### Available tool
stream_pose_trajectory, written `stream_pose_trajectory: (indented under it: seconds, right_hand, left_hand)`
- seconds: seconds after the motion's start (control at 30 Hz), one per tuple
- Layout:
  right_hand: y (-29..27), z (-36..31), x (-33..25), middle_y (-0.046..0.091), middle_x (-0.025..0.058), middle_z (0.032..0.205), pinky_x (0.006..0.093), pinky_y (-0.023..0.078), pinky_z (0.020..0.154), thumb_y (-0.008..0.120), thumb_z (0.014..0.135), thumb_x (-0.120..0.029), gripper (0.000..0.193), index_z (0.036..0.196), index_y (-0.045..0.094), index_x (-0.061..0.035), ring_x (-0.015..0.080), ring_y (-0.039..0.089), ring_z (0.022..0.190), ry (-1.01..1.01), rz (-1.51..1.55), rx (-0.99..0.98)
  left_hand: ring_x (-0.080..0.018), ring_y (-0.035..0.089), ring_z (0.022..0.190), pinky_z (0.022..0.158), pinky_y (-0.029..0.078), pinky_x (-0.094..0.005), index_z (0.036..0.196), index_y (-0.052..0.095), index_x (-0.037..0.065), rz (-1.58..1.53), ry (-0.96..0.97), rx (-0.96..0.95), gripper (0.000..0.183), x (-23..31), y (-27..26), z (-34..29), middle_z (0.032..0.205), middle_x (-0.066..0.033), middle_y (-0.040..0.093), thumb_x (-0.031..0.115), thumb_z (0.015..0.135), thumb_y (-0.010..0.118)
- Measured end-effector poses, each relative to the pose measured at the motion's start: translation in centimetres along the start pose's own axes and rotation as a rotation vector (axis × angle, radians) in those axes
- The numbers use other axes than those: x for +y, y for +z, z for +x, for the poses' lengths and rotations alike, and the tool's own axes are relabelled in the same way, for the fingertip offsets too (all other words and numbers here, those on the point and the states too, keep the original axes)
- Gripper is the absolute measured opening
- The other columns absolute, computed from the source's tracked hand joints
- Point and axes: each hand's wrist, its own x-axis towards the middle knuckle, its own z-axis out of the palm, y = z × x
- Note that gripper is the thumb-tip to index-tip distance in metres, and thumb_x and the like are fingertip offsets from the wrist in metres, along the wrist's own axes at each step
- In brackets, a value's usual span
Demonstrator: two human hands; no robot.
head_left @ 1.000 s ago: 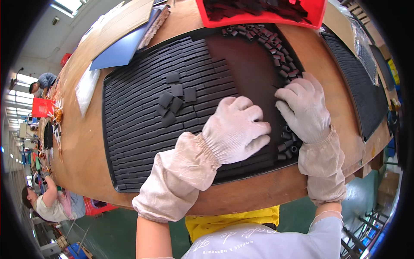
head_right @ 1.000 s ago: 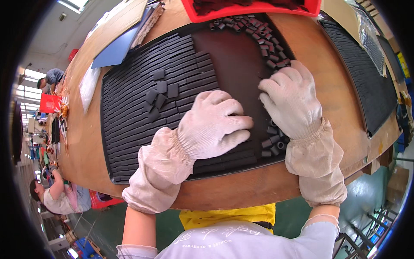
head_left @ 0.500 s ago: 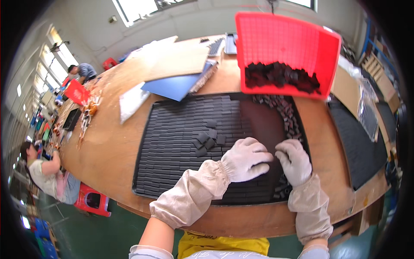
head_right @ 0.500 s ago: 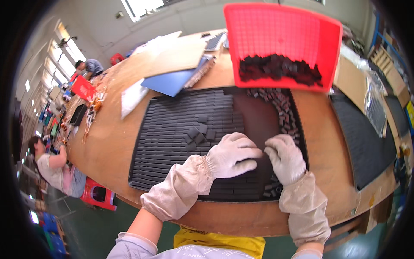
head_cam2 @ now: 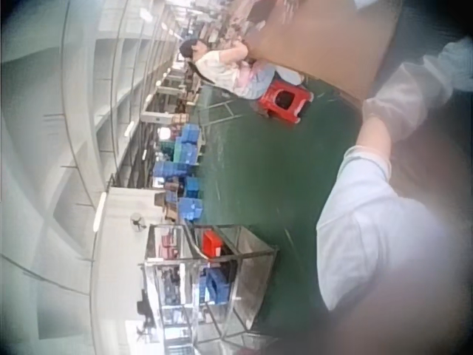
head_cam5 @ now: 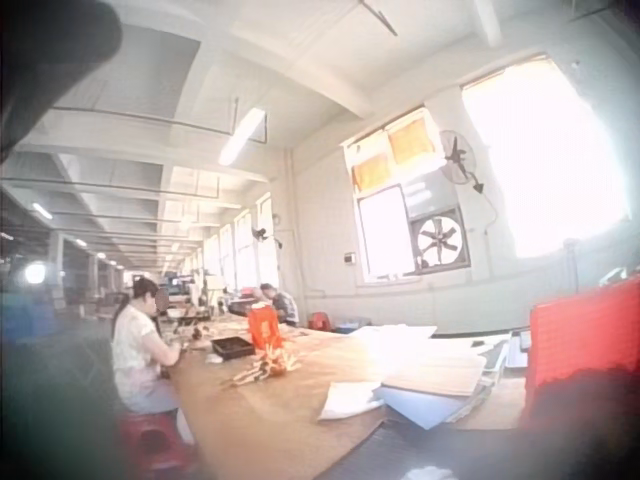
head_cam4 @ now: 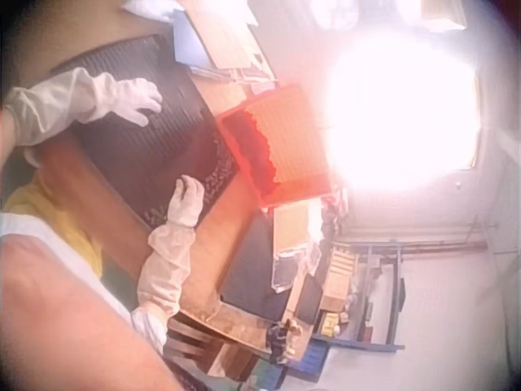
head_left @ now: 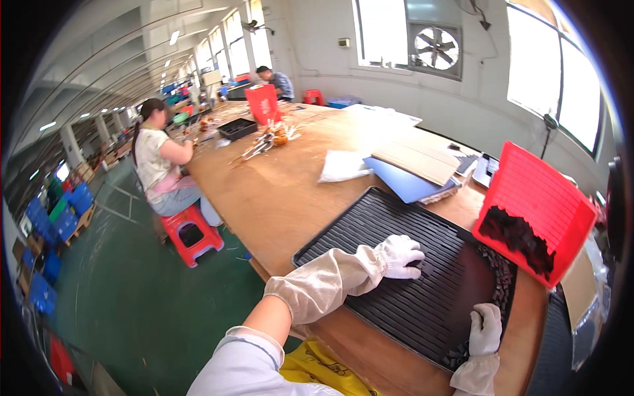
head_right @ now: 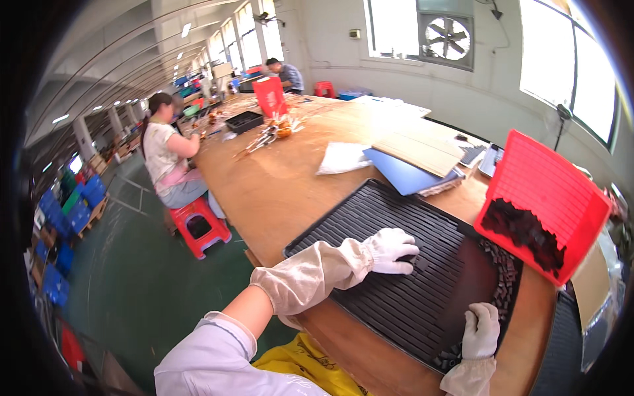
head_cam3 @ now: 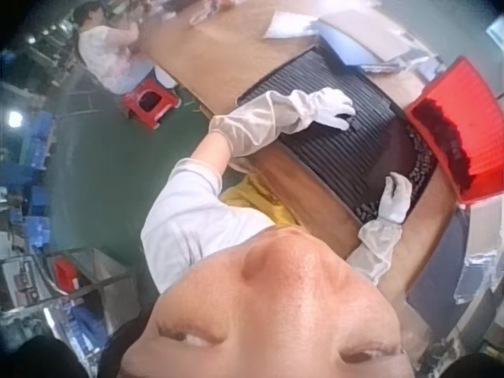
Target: The person sorts small black industrial components by hand, arranging them into rows on a grooved assembly tray.
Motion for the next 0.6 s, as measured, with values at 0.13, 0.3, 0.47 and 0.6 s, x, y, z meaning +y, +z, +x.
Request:
stream_pose_trajectory:
  seconds: [0.13, 0.3, 0.47, 0.6]
  right_hand:
    - [0.2, 0.2, -0.4, 0.063, 0.0147, 0.097, 0.0380, 0.051, 0.077, 0.069, 0.079, 0.004, 0.017, 0.094, 0.064, -0.0022, 0.0320, 0.063, 0.088, -0.008, -0.007, -0.038]
    - [0.3, 0.2, 0.3, 0.062, 0.0145, 0.098, 0.0374, 0.051, 0.078, 0.067, 0.080, 0.004, 0.017, 0.096, 0.063, -0.0016, 0.0314, 0.062, 0.088, -0.044, -0.012, -0.066]
    - [0.5, 0.1, 0.3, 0.061, 0.0138, 0.099, 0.0362, 0.050, 0.081, 0.065, 0.081, 0.006, 0.017, 0.097, 0.062, -0.0004, 0.0299, 0.061, 0.090, -0.057, -0.008, -0.090]
    - [0.4, -0.1, 0.6, 0.061, 0.0142, 0.097, 0.0361, 0.049, 0.082, 0.064, 0.082, 0.005, 0.017, 0.098, 0.062, -0.0002, 0.0299, 0.061, 0.091, -0.046, -0.013, -0.088]
  left_hand:
    - [-0.0411, 0.053, 0.112, 0.098, 0.043, -0.0499, 0.126, 0.060, 0.006, 0.049, 0.116, 0.297, 0.050, -1.1, 3.0, -2.5, 0.124, -0.0223, 0.054, 0.036, 0.086, 0.065]
    - [-0.0348, 0.056, 0.102, 0.089, 0.048, -0.0460, 0.118, 0.064, 0.014, -0.106, -0.028, 0.264, 0.035, 0.1, 2.9, -2.8, 0.109, -0.0139, 0.059, 0.025, 0.084, 0.068]
    - [-0.0315, 0.058, 0.096, 0.083, 0.051, -0.0433, 0.101, 0.067, 0.013, -0.015, -0.132, 0.221, 0.020, 0.6, 3.3, -2.3, 0.099, -0.0119, 0.058, 0.027, 0.087, 0.065]
    - [-0.0278, 0.061, 0.090, 0.074, 0.054, -0.0393, 0.092, 0.065, 0.012, 0.060, -0.116, 0.348, 0.013, 0.2, 5.3, -1.9, 0.093, -0.0085, 0.058, 0.023, 0.085, 0.064]
